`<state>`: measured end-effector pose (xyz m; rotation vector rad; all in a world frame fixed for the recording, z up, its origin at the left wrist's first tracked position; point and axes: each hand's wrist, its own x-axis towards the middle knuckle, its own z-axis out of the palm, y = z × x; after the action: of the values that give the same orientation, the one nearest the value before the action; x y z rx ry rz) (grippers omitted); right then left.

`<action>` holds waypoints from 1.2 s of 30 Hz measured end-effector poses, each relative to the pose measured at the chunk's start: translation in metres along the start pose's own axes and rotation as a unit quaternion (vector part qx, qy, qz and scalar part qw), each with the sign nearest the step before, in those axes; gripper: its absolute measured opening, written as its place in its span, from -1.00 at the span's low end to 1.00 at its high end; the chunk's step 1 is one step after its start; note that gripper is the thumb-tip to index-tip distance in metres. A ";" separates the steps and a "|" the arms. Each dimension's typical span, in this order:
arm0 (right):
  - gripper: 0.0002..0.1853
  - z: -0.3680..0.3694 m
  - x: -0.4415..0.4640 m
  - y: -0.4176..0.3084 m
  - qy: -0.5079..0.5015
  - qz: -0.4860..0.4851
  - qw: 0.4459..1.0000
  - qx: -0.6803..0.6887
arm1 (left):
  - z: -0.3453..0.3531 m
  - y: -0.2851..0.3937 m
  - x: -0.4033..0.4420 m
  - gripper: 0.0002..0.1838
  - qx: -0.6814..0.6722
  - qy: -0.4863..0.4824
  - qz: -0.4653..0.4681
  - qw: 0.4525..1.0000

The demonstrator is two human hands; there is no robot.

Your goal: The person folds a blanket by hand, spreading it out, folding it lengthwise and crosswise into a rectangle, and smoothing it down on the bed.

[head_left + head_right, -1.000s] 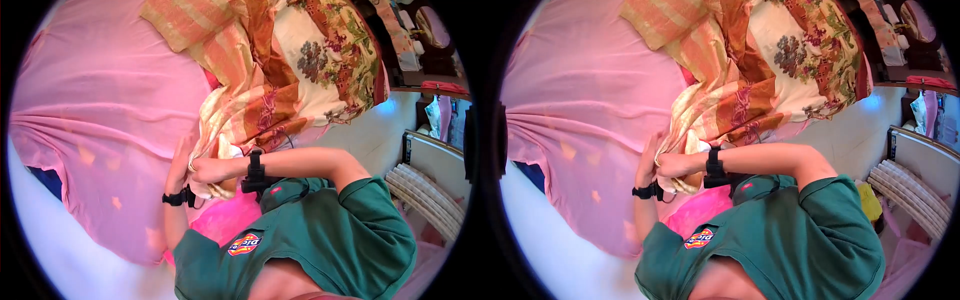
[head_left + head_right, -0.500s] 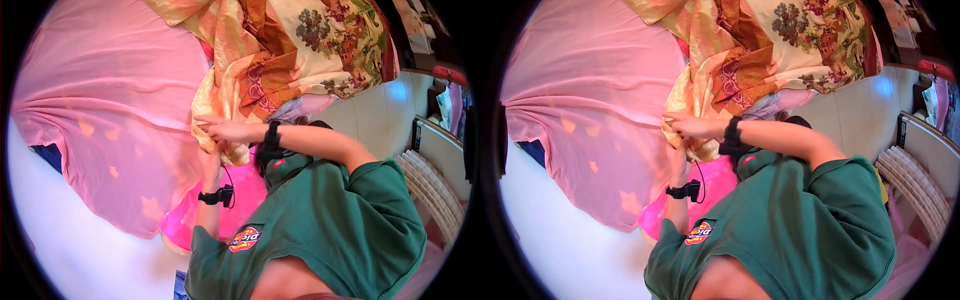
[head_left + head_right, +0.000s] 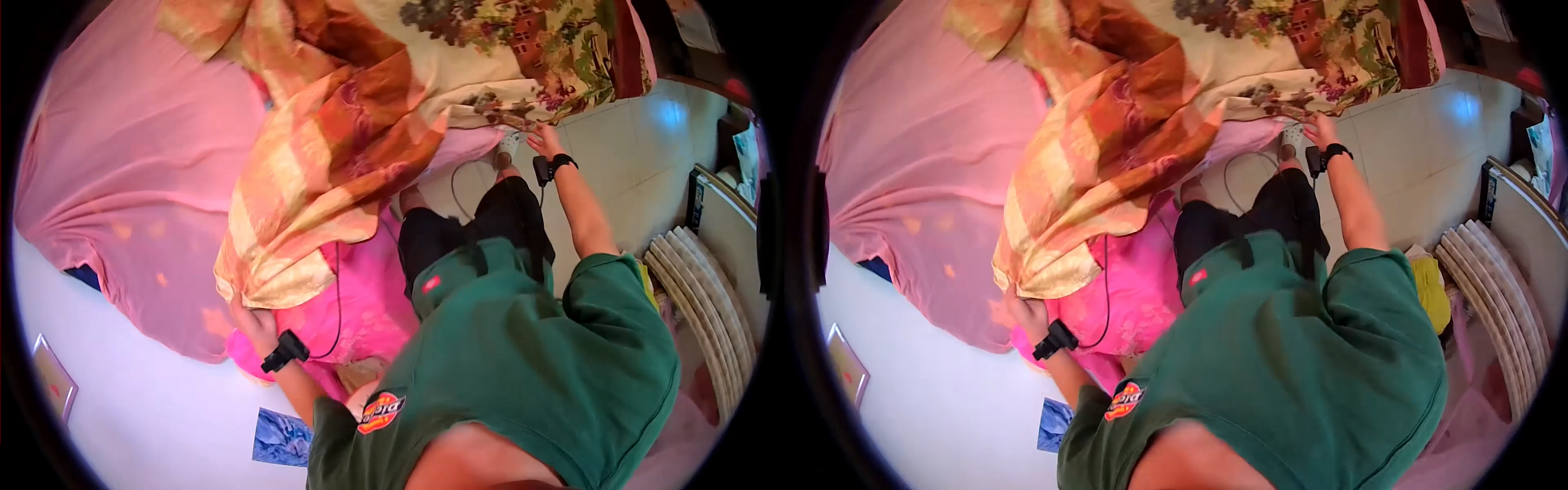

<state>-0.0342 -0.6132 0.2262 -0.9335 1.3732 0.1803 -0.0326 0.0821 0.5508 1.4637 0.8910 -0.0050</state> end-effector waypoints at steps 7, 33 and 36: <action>-0.43 -0.144 0.127 -0.093 0.033 -0.052 0.996 0.071 | 0.113 -0.047 -0.013 -0.64 0.145 0.013 -0.089 0.985; -0.75 -0.264 0.214 0.011 -0.070 -0.212 0.885 -0.408 | 0.240 -0.254 -0.031 -0.63 -0.048 -0.026 -0.187 0.981; -0.70 -0.337 0.151 -0.023 -0.030 -0.249 0.872 -0.420 | 0.177 -0.255 -0.032 -0.65 0.063 -0.017 -0.139 0.988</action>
<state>-0.2365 -0.9088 0.1321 -1.9599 0.9267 0.4221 -0.0941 -0.1269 0.3273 1.4411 1.0759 -0.2972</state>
